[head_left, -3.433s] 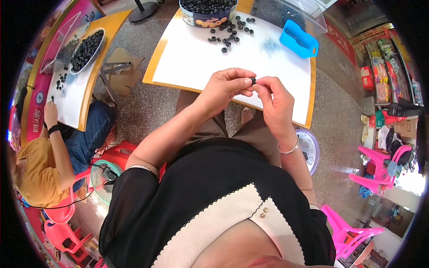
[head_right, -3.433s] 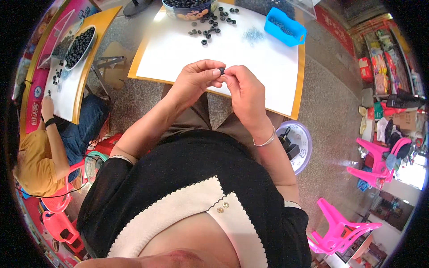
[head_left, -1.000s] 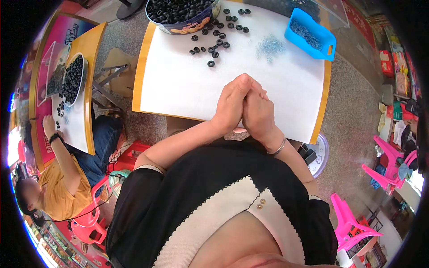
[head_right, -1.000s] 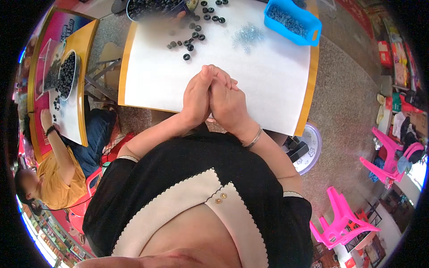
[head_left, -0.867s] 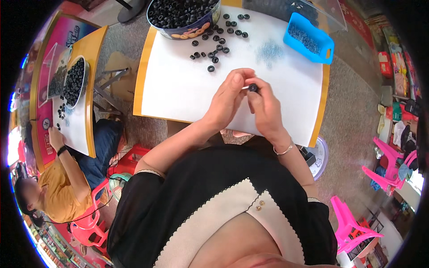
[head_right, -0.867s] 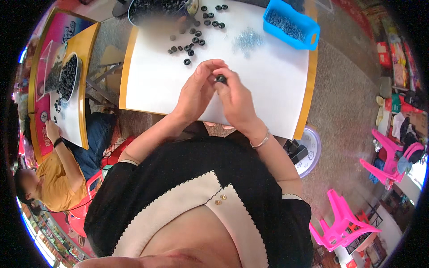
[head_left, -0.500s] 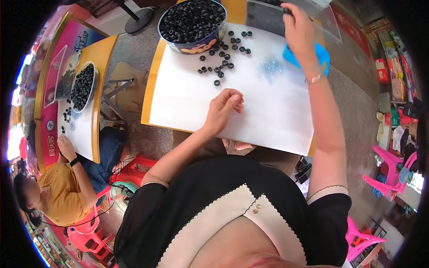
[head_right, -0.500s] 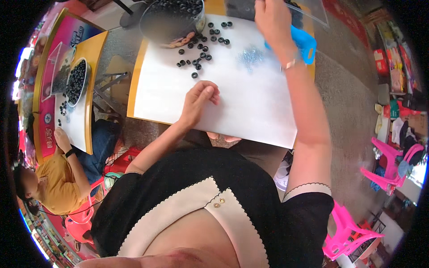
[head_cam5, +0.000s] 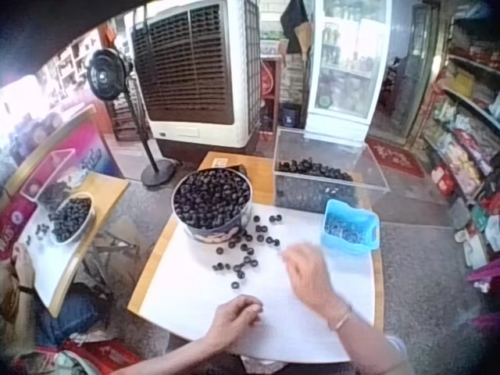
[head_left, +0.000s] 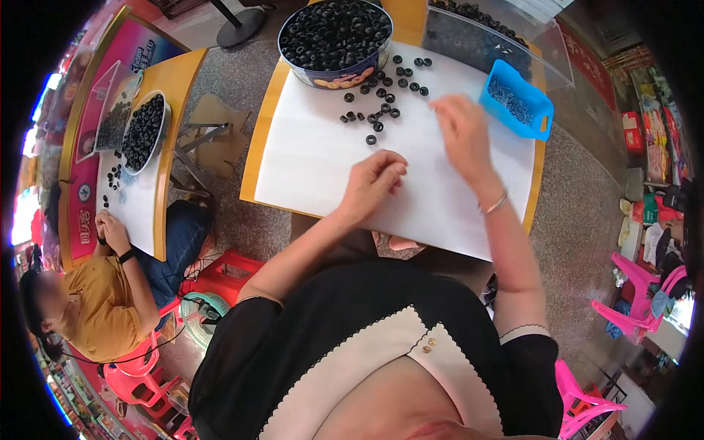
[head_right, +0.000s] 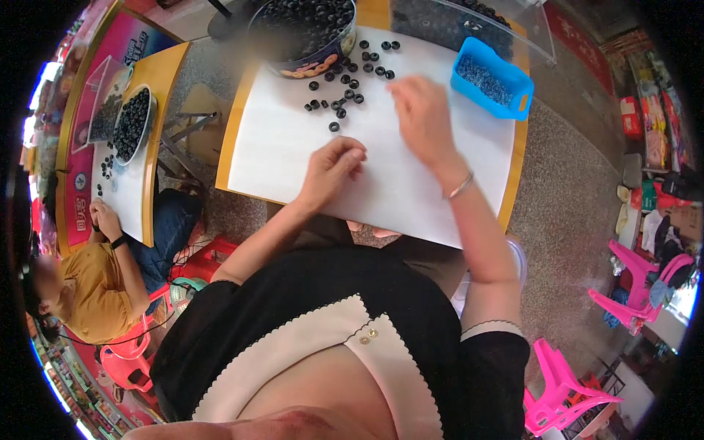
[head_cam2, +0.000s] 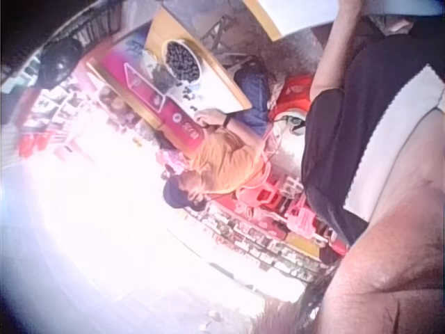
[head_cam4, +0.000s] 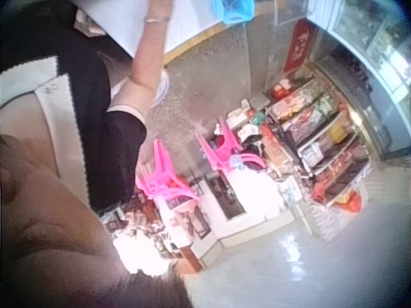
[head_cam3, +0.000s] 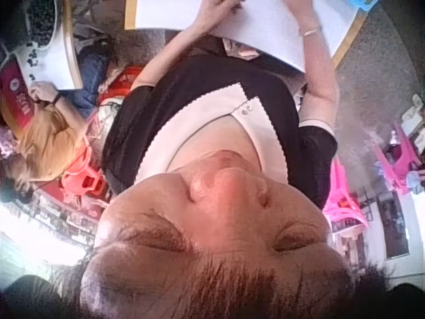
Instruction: The recorder is assembling small black circular parts by inserting one into another and placing them on a white board.
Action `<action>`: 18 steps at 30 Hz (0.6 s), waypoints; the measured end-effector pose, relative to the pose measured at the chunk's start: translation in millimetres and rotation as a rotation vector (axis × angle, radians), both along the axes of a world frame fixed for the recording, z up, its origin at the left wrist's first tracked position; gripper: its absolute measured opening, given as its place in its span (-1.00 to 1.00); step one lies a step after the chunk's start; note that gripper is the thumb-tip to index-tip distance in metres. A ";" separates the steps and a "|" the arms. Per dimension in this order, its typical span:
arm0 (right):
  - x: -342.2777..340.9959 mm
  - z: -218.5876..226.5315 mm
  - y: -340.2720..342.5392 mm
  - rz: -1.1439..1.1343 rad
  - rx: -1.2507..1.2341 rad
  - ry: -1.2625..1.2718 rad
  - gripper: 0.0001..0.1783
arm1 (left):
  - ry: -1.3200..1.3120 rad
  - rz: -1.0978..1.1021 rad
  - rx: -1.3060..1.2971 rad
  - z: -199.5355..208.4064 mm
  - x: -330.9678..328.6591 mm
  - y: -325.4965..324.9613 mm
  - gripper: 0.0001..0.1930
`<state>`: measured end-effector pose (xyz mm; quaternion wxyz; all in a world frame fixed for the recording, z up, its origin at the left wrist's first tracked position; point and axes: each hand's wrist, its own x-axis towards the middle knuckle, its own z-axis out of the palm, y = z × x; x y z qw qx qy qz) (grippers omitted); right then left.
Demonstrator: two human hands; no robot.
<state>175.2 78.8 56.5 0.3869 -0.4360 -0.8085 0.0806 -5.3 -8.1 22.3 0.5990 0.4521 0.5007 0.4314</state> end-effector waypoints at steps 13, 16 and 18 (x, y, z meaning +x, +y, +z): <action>-22.0 -30.6 -61.7 -0.015 -0.314 0.157 -0.89 | 0.885 0.139 0.587 0.1 -24.4 47.2 -0.84; -20.2 -35.8 -58.6 -0.021 -0.300 0.135 -0.89 | 0.939 0.133 0.588 -3.7 -19.1 49.9 -0.82; -19.3 -38.1 -57.9 -0.014 -0.287 0.149 -0.89 | 0.901 0.153 0.571 -6.4 -18.3 49.8 -0.81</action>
